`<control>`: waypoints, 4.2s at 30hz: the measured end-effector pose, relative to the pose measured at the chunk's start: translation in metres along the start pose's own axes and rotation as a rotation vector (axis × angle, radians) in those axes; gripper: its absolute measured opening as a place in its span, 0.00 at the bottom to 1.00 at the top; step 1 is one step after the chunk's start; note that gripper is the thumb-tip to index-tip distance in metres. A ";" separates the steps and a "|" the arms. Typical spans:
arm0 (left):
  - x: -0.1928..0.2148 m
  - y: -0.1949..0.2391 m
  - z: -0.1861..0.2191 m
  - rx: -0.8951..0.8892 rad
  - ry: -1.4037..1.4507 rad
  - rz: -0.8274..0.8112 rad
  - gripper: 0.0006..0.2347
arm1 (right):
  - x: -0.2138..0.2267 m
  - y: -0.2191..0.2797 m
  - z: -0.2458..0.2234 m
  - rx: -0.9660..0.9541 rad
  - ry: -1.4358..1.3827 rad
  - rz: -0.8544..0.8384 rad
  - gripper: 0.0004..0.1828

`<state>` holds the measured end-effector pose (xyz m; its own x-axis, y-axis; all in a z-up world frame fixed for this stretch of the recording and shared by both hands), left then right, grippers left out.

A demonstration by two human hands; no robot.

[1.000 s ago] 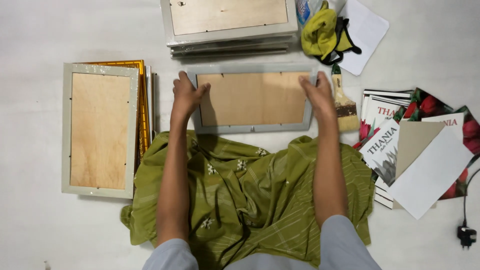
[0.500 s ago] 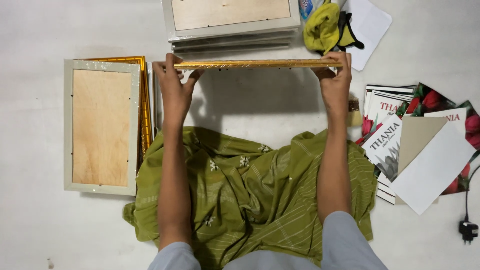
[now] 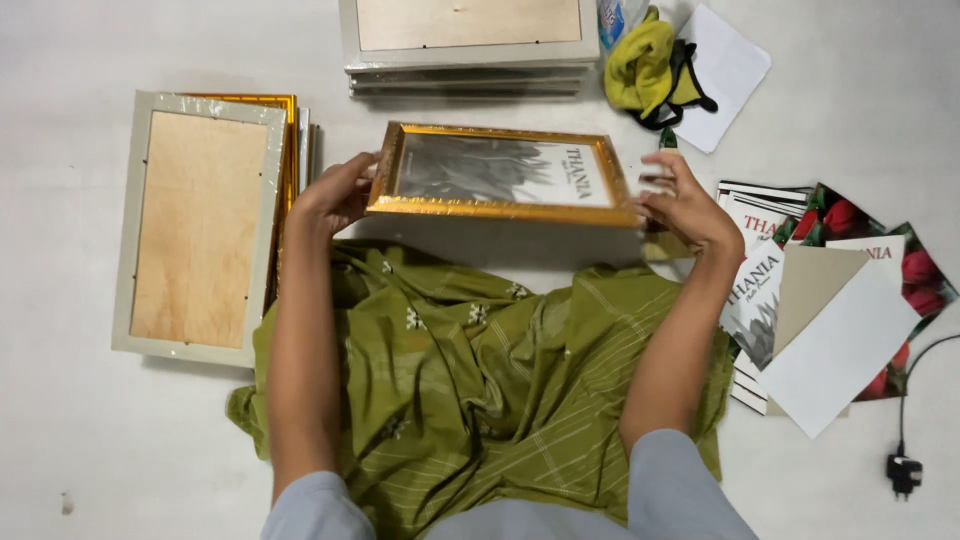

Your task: Cleaning glass frames with a brush and inserting pictures into them.

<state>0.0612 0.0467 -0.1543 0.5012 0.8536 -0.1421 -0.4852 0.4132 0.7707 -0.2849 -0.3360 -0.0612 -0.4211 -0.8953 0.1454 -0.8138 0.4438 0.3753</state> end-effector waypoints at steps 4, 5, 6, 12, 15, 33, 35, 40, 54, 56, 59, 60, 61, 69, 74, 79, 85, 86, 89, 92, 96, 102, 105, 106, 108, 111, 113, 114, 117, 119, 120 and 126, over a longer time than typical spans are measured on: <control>0.021 -0.035 -0.028 0.025 -0.183 0.013 0.27 | -0.004 -0.003 0.009 -0.150 -0.189 -0.002 0.27; 0.003 -0.001 -0.015 0.044 -0.250 0.029 0.22 | -0.009 -0.003 0.008 -0.206 -0.202 0.011 0.31; -0.015 0.034 -0.005 0.069 -0.316 0.046 0.17 | -0.016 -0.001 0.009 -0.266 -0.216 0.023 0.36; 0.005 -0.017 -0.033 0.082 -0.366 0.051 0.31 | -0.013 -0.049 0.067 -0.339 0.079 0.115 0.41; -0.012 0.001 -0.031 0.109 -0.389 0.008 0.40 | -0.019 -0.073 0.090 -0.269 0.112 0.133 0.42; -0.052 0.054 -0.030 -0.246 -1.050 0.392 0.20 | -0.034 -0.065 0.064 -0.190 0.353 0.211 0.35; -0.045 0.032 -0.038 -0.217 -1.074 0.395 0.19 | -0.036 -0.068 0.063 -0.173 0.400 0.213 0.33; -0.038 0.012 -0.037 -0.226 -1.173 0.343 0.17 | -0.038 -0.075 0.066 -0.138 0.527 0.247 0.29; -0.002 -0.021 -0.029 -0.154 -1.170 0.518 0.24 | 0.004 -0.052 0.061 -0.116 0.752 0.620 0.17; 0.014 -0.040 -0.039 -0.098 -1.195 0.529 0.28 | 0.035 -0.060 0.081 -0.212 0.717 0.661 0.21; -0.035 0.048 -0.017 0.004 -1.265 0.403 0.29 | 0.061 -0.065 0.129 -0.365 0.725 0.530 0.30; -0.071 0.100 0.005 0.038 -1.307 0.260 0.31 | 0.066 -0.069 0.145 -0.416 0.768 0.369 0.32; -0.064 0.083 -0.002 0.031 -1.305 0.267 0.31 | 0.060 -0.065 0.123 -0.407 0.767 0.371 0.32; -0.063 0.118 0.010 0.000 -1.322 0.169 0.26 | 0.031 -0.048 0.053 0.228 0.726 0.450 0.19; 0.003 0.042 -0.020 0.015 -0.985 0.372 0.14 | -0.023 -0.045 -0.029 0.383 0.407 0.477 0.15; -0.008 0.068 -0.010 0.081 -0.914 0.386 0.28 | -0.058 -0.023 -0.049 0.370 0.367 0.325 0.13; 0.010 0.026 -0.041 -0.122 -1.325 0.234 0.28 | -0.004 -0.037 0.024 0.210 0.597 0.013 0.20; 0.010 0.028 -0.041 -0.129 -1.311 0.239 0.28 | -0.007 -0.031 0.017 0.222 0.604 0.117 0.20; 0.022 0.009 -0.053 -0.164 -1.264 0.241 0.27 | -0.032 -0.016 -0.024 0.265 0.564 0.296 0.20; 0.037 -0.005 -0.053 -0.197 -1.160 0.244 0.24 | -0.048 -0.019 -0.029 0.288 0.482 0.272 0.16; 0.014 0.021 -0.047 -0.110 -1.190 0.307 0.31 | -0.049 -0.009 -0.009 0.067 0.589 0.078 0.15; 0.017 0.004 -0.043 -0.084 -1.219 0.405 0.35 | -0.051 0.027 -0.065 0.264 0.503 0.185 0.11; 0.013 0.013 -0.041 -0.097 -1.217 0.391 0.33 | -0.055 -0.002 -0.053 0.309 0.373 0.139 0.20; 0.013 0.012 -0.042 -0.098 -1.217 0.390 0.33 | -0.053 0.005 -0.051 0.309 0.374 0.141 0.20; 0.015 0.011 -0.044 -0.098 -1.236 0.403 0.33 | -0.054 0.017 -0.044 0.230 0.581 -0.045 0.17; 0.022 -0.002 -0.050 -0.117 -1.243 0.424 0.33 | -0.050 0.021 -0.039 -0.092 0.793 -0.204 0.33; 0.027 -0.011 -0.057 -0.120 -1.243 0.437 0.33 | -0.040 0.027 -0.030 -0.089 0.668 -0.186 0.31; 0.029 -0.016 -0.057 -0.131 -1.260 0.439 0.33 | -0.035 0.031 -0.025 -0.093 0.531 -0.154 0.31; 0.031 -0.022 -0.057 -0.094 -1.244 0.451 0.34 | -0.024 0.028 -0.033 0.099 0.303 0.119 0.29; 0.033 -0.027 -0.060 -0.084 -1.254 0.449 0.35 | -0.021 0.023 -0.014 0.097 0.326 0.123 0.27; 0.035 -0.030 -0.061 -0.076 -1.261 0.450 0.35 | -0.020 0.020 -0.005 0.098 0.351 0.126 0.26; 0.031 -0.025 -0.055 -0.049 -1.238 0.442 0.35 | -0.097 0.034 -0.023 -0.090 0.710 -0.196 0.30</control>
<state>0.0494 0.0803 -0.2124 0.6026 0.0760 0.7944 -0.7887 0.2087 0.5783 -0.2627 -0.2355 -0.0418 0.1141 -0.7813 0.6136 -0.7988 0.2951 0.5243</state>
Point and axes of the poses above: each hand's wrist, its own y-axis away from the middle knuckle, its own x-axis out of the back of the hand, z = x × y, the point moved 3 cm from there along -y, towards the middle knuckle, and after that the axes turned 5 degrees about x, right-handed, at the moved point
